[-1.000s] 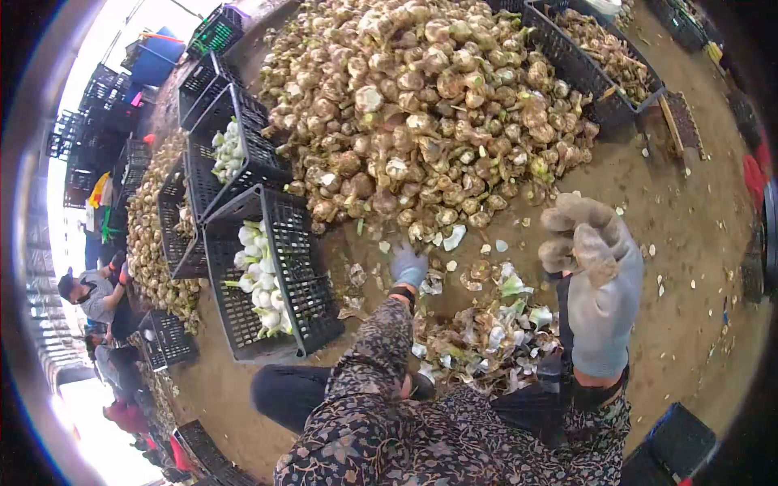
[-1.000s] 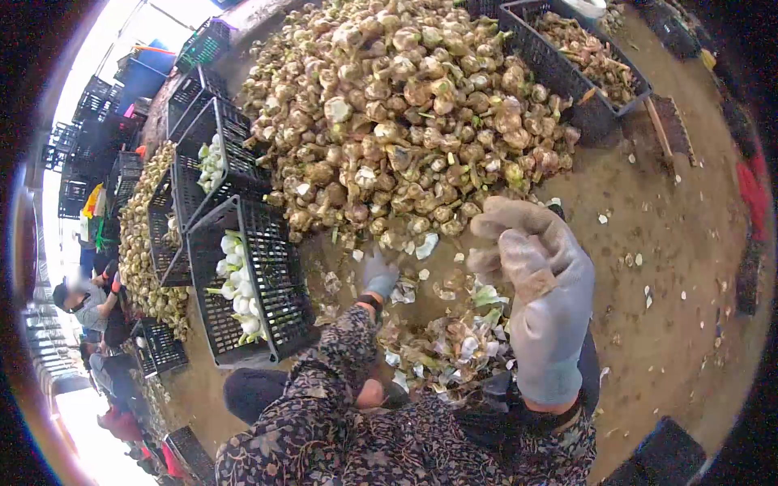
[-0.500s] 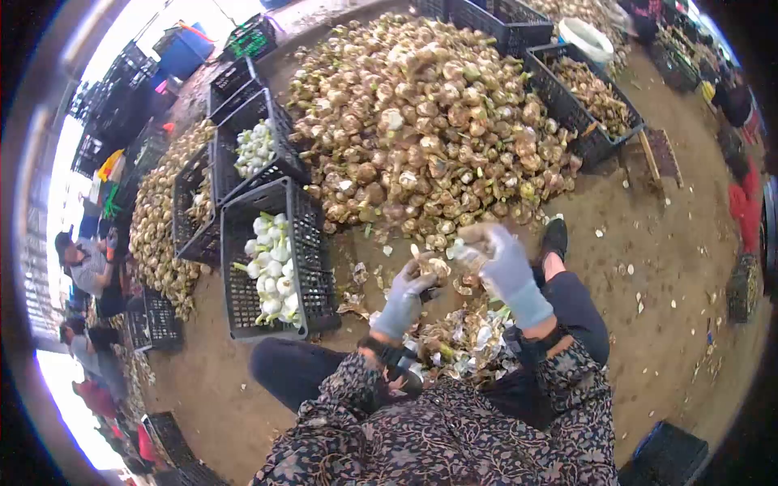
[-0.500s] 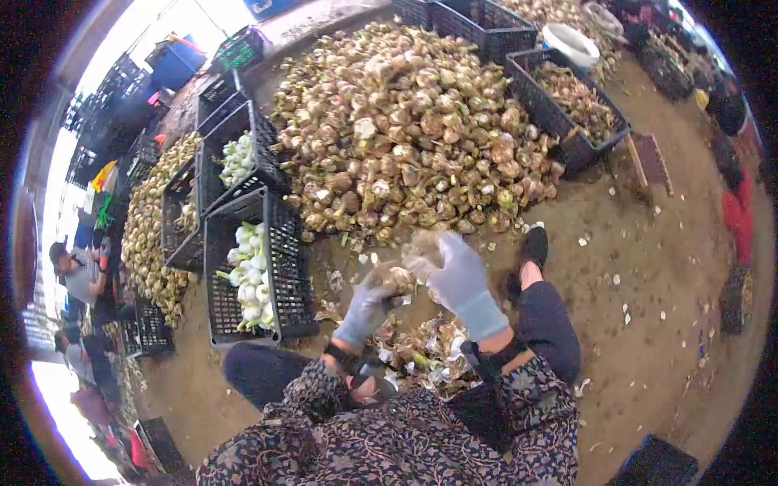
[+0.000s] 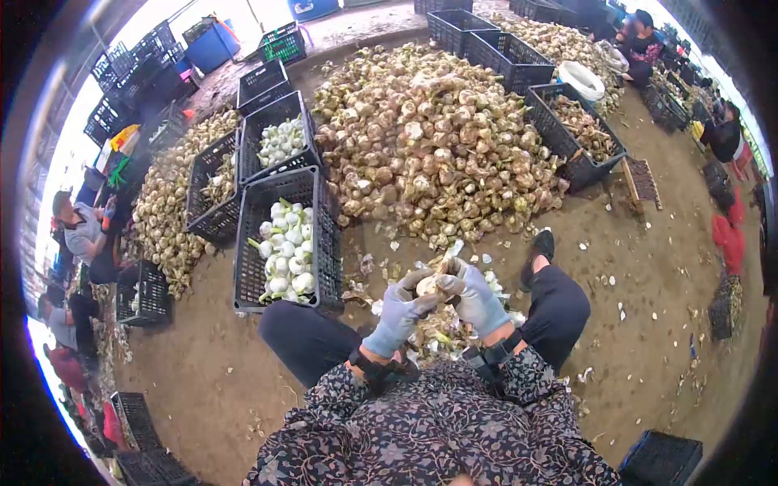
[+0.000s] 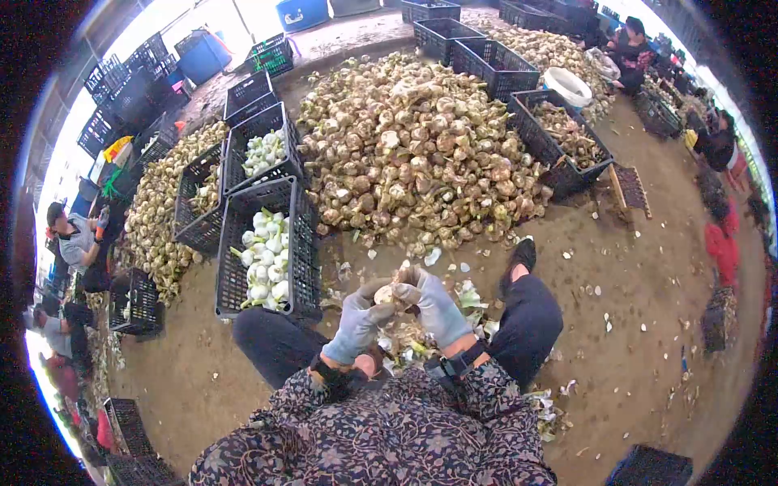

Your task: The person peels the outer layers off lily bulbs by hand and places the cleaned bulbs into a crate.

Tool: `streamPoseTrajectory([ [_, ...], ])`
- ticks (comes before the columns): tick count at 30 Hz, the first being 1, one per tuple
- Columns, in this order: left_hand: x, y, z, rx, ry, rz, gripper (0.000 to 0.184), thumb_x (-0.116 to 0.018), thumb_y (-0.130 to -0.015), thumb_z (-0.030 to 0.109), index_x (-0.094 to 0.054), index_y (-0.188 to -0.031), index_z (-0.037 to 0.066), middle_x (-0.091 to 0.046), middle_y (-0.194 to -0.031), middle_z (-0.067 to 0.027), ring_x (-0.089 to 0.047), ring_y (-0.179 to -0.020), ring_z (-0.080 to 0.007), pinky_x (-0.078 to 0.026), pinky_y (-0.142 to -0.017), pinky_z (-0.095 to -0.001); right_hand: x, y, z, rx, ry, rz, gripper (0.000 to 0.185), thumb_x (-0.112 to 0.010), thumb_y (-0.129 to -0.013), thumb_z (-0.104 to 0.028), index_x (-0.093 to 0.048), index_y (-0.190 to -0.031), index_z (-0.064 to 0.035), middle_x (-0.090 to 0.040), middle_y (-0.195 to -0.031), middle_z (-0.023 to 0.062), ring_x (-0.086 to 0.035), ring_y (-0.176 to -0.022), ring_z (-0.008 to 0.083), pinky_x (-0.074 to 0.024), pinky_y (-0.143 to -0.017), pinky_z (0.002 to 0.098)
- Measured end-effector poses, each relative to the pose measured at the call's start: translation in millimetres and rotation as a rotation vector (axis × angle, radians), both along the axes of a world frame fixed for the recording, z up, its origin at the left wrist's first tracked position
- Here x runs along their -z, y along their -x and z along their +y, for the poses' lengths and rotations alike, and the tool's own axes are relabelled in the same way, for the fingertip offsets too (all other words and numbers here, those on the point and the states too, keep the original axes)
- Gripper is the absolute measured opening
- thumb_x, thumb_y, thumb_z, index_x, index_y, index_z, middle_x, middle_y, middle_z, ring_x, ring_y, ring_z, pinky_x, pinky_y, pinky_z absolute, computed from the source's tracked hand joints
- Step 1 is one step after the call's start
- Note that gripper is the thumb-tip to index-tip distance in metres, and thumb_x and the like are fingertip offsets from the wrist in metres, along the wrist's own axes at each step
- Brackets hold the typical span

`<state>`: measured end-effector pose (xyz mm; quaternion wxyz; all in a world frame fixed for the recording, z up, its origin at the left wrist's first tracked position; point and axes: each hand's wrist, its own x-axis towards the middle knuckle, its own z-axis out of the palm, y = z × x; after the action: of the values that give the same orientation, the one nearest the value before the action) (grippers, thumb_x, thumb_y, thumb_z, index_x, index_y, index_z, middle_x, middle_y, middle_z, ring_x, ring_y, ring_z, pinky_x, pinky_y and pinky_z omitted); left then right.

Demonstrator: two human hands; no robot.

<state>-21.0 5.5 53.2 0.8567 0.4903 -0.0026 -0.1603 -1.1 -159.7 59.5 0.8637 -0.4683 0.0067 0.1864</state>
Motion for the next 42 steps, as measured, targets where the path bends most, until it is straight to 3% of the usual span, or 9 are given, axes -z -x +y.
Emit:
streamPoseTrajectory([
  [8, 23.9, -5.2, 4.5, 0.030, 0.384, 0.094, 0.048, -0.068, -0.081, 0.003, -0.050, -0.124, -0.003, -0.063, -0.105, -0.0083, -0.062, -0.085, -0.0143, -0.049, -0.071, -0.0232, 15.5, 28.6, -18.1, -0.090, -0.264, 0.002, 0.049, -0.061, -0.088, -0.015, -0.047, -0.130, 0.0041, -0.058, -0.117, 0.0100, -0.058, -0.098, 0.0144, -0.0484, -0.081, 0.0265],
  [14, -5.1, -0.1, -11.0, 0.036, -0.363, -0.216, 0.051, -0.075, -0.074, 0.009, -0.057, -0.120, -0.004, -0.063, -0.110, -0.0117, -0.060, -0.098, -0.0159, -0.052, -0.077, -0.0274, -2.2, 24.9, -21.5, 0.049, 0.289, -0.091, 0.034, -0.056, -0.091, -0.013, -0.052, -0.122, 0.0013, -0.062, -0.104, 0.0037, -0.061, -0.088, 0.0115, -0.0512, -0.072, 0.0262],
  [18, -27.7, 9.7, -19.4, 0.053, -0.052, -0.117, 0.041, -0.063, -0.081, 0.002, -0.055, -0.120, -0.006, -0.064, -0.096, -0.0069, -0.057, -0.068, -0.0064, -0.045, -0.056, -0.0184, 5.7, 24.2, -16.8, 0.018, -0.241, 0.102, 0.030, -0.063, -0.089, -0.019, -0.056, -0.114, -0.0039, -0.062, -0.094, 0.0004, -0.060, -0.086, 0.0106, -0.0522, -0.071, 0.0281],
  [22, -16.0, 1.5, -16.0, 0.078, -0.046, -0.022, 0.040, -0.062, -0.084, 0.014, -0.055, -0.119, -0.004, -0.061, -0.077, -0.0027, -0.049, -0.055, -0.0036, -0.035, -0.047, -0.0165, 23.5, 28.8, -16.8, 0.008, -0.262, 0.104, 0.030, -0.061, -0.091, -0.029, -0.059, -0.109, -0.0060, -0.062, -0.094, -0.0017, -0.057, -0.081, 0.0083, -0.0500, -0.067, 0.0272],
  [26, 5.2, 4.2, -34.3, -0.255, -0.638, -0.797, 0.050, -0.067, -0.085, 0.023, -0.051, -0.125, -0.003, -0.058, -0.105, -0.0087, -0.058, -0.091, -0.0154, -0.048, -0.076, -0.0254, 3.0, 29.6, -14.6, 0.143, -0.068, 0.120, 0.037, -0.064, -0.089, -0.033, -0.060, -0.111, -0.0039, -0.062, -0.089, -0.0023, -0.057, -0.079, 0.0067, -0.0484, -0.067, 0.0264],
  [29, 4.9, 11.2, -37.8, -0.176, -0.548, -0.597, 0.057, -0.070, -0.084, 0.027, -0.047, -0.127, -0.003, -0.055, -0.117, -0.0098, -0.055, -0.107, -0.0206, -0.045, -0.092, -0.0313, -6.3, 31.0, -8.7, 0.216, 0.299, -0.003, 0.028, -0.062, -0.090, -0.033, -0.059, -0.093, -0.0048, -0.060, -0.080, -0.0012, -0.058, -0.076, 0.0082, -0.0476, -0.067, 0.0253],
  [34, 8.4, 3.2, -30.5, -0.083, -0.140, -0.325, 0.055, -0.068, -0.085, 0.032, -0.051, -0.123, -0.003, -0.059, -0.114, -0.0112, -0.058, -0.100, -0.0188, -0.049, -0.087, -0.0315, 28.2, 32.6, -8.1, 0.147, -0.031, -0.054, 0.028, -0.058, -0.093, -0.029, -0.061, -0.100, -0.0022, -0.063, -0.086, 0.0010, -0.060, -0.080, 0.0091, -0.0478, -0.070, 0.0251],
  [38, 1.5, 8.9, -32.2, -0.163, -0.399, -0.497, 0.056, -0.067, -0.085, 0.031, -0.050, -0.125, -0.005, -0.059, -0.113, -0.0114, -0.057, -0.100, -0.0191, -0.048, -0.087, -0.0319, 17.3, 28.2, -7.5, 0.109, -0.009, 0.051, 0.027, -0.057, -0.093, -0.026, -0.062, -0.103, -0.0015, -0.066, -0.093, 0.0025, -0.061, -0.081, 0.0091, -0.0479, -0.073, 0.0253],
  [42, 3.4, 13.1, -33.1, -0.107, -0.180, -0.294, 0.065, -0.073, -0.081, 0.034, -0.048, -0.127, -0.006, -0.058, -0.116, -0.0104, -0.056, -0.102, -0.0183, -0.046, -0.090, -0.0316, 9.3, 34.7, -10.5, 0.158, -0.038, -0.007, 0.027, -0.059, -0.092, -0.026, -0.063, -0.100, -0.0004, -0.065, -0.086, 0.0009, -0.056, -0.077, 0.0066, -0.0462, -0.070, 0.0269],
])
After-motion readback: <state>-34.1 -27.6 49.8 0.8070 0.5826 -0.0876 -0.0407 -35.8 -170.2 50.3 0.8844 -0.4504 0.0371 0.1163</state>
